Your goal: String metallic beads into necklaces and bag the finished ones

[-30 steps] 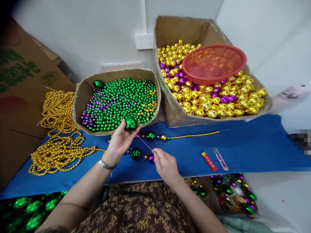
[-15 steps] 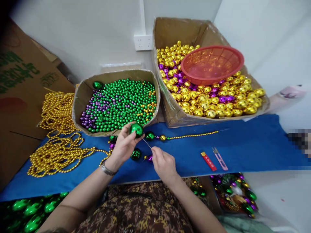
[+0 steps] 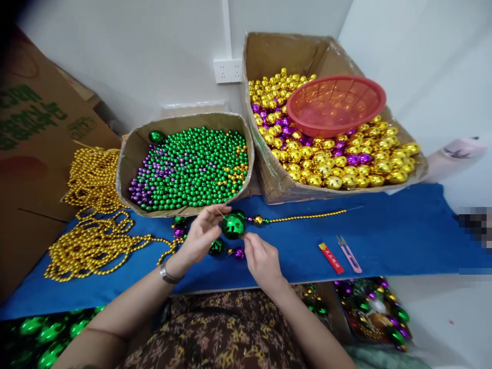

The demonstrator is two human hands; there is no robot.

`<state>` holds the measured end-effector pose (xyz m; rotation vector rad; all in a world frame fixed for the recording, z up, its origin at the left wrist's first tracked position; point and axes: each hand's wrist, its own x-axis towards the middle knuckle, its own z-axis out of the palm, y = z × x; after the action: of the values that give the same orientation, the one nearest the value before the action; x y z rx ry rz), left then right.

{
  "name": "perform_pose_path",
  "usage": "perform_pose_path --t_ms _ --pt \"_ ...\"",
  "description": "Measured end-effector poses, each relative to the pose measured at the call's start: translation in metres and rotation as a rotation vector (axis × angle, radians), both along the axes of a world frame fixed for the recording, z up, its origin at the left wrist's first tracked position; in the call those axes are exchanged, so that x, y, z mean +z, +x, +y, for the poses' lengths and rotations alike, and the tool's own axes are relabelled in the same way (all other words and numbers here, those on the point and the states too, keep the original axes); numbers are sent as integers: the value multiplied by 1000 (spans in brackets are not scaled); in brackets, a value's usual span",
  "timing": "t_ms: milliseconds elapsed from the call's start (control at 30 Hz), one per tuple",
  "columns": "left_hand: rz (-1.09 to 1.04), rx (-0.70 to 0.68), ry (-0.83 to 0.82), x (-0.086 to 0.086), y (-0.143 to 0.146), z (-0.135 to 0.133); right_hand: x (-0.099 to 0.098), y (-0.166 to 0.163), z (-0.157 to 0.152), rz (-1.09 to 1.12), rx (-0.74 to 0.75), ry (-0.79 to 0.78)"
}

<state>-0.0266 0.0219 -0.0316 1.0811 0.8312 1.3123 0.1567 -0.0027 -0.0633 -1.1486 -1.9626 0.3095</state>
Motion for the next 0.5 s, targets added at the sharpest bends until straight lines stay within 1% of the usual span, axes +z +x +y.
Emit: perform_pose_path --t_ms 33,100,167,200,233,300,333,367,400,500 --pt "42 26 32 4 -7 7 0 2 0 0 -10 0" --pt "192 143 103 15 -22 31 -1 4 0 -2 -28 -1" --pt "511 259 200 24 -36 62 -2 6 0 -2 -43 -5" --pt "715 281 241 26 -41 79 -2 7 0 -2 -50 -7" --pt "934 261 258 27 -45 95 -2 7 0 -1 -55 -9" --pt "1372 165 243 25 -48 122 -2 7 1 4 -64 -7" --pt "1530 116 224 23 -48 132 -2 8 2 6 -67 -7" --pt "1638 79 207 19 -47 140 -1 8 3 9 -69 -8" --pt "1697 55 196 16 -45 146 -1 9 3 14 -70 -14" --pt "1724 21 186 9 -38 153 0 11 4 34 -74 -50"
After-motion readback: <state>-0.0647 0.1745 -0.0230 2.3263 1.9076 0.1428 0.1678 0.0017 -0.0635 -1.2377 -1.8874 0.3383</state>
